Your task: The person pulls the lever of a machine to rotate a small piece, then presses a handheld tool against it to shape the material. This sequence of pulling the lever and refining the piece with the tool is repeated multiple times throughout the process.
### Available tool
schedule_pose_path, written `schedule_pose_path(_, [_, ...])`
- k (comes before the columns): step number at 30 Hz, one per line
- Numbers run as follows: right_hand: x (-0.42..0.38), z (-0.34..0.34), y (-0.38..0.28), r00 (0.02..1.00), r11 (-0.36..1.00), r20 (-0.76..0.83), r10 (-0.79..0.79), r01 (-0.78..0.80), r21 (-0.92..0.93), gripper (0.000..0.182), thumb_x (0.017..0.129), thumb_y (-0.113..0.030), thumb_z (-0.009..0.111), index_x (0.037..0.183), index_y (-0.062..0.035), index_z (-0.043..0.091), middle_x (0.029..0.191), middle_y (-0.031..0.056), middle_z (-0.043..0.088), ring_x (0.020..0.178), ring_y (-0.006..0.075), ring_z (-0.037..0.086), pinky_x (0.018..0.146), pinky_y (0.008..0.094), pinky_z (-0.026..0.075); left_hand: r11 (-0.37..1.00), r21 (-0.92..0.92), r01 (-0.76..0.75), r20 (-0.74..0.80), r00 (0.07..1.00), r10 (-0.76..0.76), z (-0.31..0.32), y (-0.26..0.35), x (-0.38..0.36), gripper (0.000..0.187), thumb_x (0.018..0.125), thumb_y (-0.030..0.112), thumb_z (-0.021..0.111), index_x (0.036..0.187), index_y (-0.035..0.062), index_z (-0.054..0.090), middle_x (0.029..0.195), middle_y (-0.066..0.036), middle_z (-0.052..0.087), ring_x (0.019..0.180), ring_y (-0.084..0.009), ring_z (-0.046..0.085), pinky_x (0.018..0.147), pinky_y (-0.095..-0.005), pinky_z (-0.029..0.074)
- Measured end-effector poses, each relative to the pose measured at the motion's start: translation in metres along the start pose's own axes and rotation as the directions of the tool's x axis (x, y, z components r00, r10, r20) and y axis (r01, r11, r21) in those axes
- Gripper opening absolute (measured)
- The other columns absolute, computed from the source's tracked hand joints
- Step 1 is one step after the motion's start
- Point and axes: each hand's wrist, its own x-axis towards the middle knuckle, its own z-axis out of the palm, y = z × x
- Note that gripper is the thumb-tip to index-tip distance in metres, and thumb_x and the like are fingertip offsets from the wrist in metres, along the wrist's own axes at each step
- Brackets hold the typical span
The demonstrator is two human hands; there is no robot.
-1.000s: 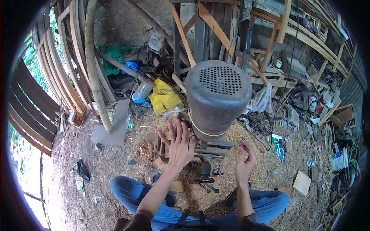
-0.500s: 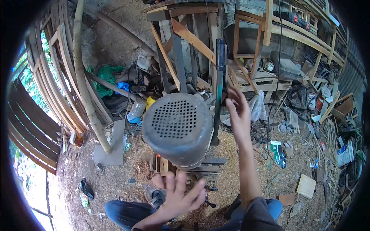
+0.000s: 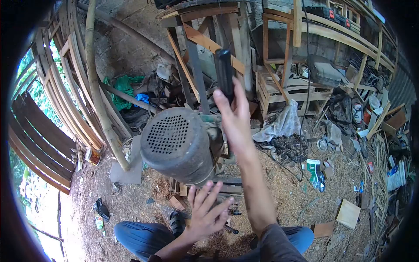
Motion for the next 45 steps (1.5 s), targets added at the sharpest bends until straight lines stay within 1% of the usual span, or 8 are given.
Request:
schedule_pose_path(6, [0.007, 0.015, -0.041, 0.998, 0.996, 0.029, -0.06, 0.057, 0.072, 0.033, 0.099, -0.03, 0.065, 0.107, 0.0007, 0.061, 0.083, -0.003, 0.058, 0.073, 0.0049, 0.048, 0.066, 0.0223, 0.04, 0.999, 0.024, 0.043, -0.103, 0.994, -0.04, -0.012, 0.003, 0.015, 0.028, 0.085, 0.011, 0.061, 0.11, 0.0147, 0.074, 0.145, -0.02, 0.053, 0.144, -0.0369, 0.037, 0.122, -0.0525, 0.013])
schedule_pose_path(9, [0.032, 0.026, -0.084, 0.996, 0.986, 0.094, 0.0, -0.016, 0.167, 0.038, 0.101, -0.038, 0.06, 0.101, -0.0002, 0.064, 0.079, -0.0028, 0.054, 0.07, 0.0049, 0.045, 0.062, 0.0236, 0.037, 0.997, 0.056, 0.053, -0.103, 0.994, -0.047, -0.018, 0.006, 0.023, 0.031, 0.084, 0.009, 0.061, 0.113, 0.0136, 0.072, 0.147, -0.021, 0.051, 0.145, -0.0388, 0.035, 0.121, -0.0549, 0.013])
schedule_pose_path(14, [-0.002, 0.033, -0.08, 0.995, 0.997, 0.079, -0.068, 0.071, -0.028, 0.048, 0.108, -0.035, 0.045, 0.075, -0.0021, 0.054, 0.065, -0.001, 0.046, 0.061, 0.0081, 0.041, 0.057, 0.0284, 0.033, 0.989, 0.067, 0.133, -0.158, 0.98, -0.121, -0.018, 0.007, 0.032, 0.05, 0.084, 0.013, 0.063, 0.134, 0.0131, 0.062, 0.154, -0.023, 0.04, 0.147, -0.0401, 0.03, 0.121, -0.0557, 0.014])
schedule_pose_path(16, [-0.051, 0.033, -0.086, 0.994, 0.996, 0.077, -0.076, 0.079, -0.04, 0.043, 0.106, -0.03, 0.049, 0.074, -0.0019, 0.053, 0.064, -0.0017, 0.046, 0.06, 0.0061, 0.04, 0.055, 0.0258, 0.032, 0.972, 0.128, 0.199, -0.124, 0.975, -0.184, -0.014, -0.001, 0.028, 0.066, 0.081, 0.011, 0.064, 0.146, 0.0087, 0.049, 0.159, -0.026, 0.029, 0.149, -0.0435, 0.022, 0.12, -0.0604, 0.014])
schedule_pose_path(25, [-0.135, 0.02, -0.101, 0.989, 0.995, 0.147, 0.025, -0.011, -0.098, 0.035, 0.102, -0.022, 0.058, 0.076, 0.0022, 0.055, 0.061, 0.0026, 0.05, 0.062, 0.0035, 0.043, 0.052, 0.0266, 0.035, 0.99, 0.11, 0.093, -0.086, 0.993, -0.083, -0.067, -0.005, 0.031, 0.057, 0.087, 0.004, 0.057, 0.144, 0.001, 0.048, 0.155, -0.024, 0.037, 0.147, -0.0375, 0.032, 0.121, -0.0541, 0.019])
schedule_pose_path(33, [-0.257, -0.011, -0.081, 0.918, 0.883, 0.316, -0.24, 0.342, -0.322, 0.027, 0.088, -0.007, 0.061, 0.066, 0.0033, 0.051, 0.066, 0.0098, 0.054, 0.062, 0.0237, 0.049, 0.062, 0.0358, 0.04, 0.989, -0.145, -0.043, -0.044, 0.998, 0.038, -0.05, -0.013, -0.025, 0.049, 0.09, -0.001, 0.055, 0.138, 0.0031, 0.054, 0.148, -0.018, 0.049, 0.142, -0.0353, 0.041, 0.119, -0.0514, 0.028])
schedule_pose_path(37, [-0.289, -0.013, -0.071, 0.939, 0.883, 0.253, -0.234, 0.314, -0.349, 0.025, 0.085, -0.009, 0.062, 0.064, 0.0033, 0.054, 0.067, 0.0105, 0.056, 0.066, 0.0249, 0.054, 0.066, 0.0366, 0.044, 0.828, -0.56, -0.02, 0.119, 0.987, 0.105, -0.026, 0.004, -0.061, 0.058, 0.082, -0.002, 0.061, 0.139, 0.0027, 0.053, 0.147, -0.016, 0.051, 0.141, -0.0323, 0.044, 0.119, -0.0517, 0.027])
schedule_pose_path(45, [-0.33, -0.027, -0.055, 0.947, 0.905, 0.273, -0.172, 0.261, -0.337, 0.02, 0.078, -0.004, 0.067, 0.064, 0.0034, 0.055, 0.065, 0.0097, 0.056, 0.065, 0.0266, 0.056, 0.072, 0.0392, 0.046, 0.676, -0.736, 0.019, 0.092, 0.993, 0.073, -0.001, 0.011, -0.095, 0.047, 0.087, 0.006, 0.065, 0.134, 0.0017, 0.057, 0.139, -0.015, 0.06, 0.135, -0.0331, 0.052, 0.116, -0.0521, 0.033])
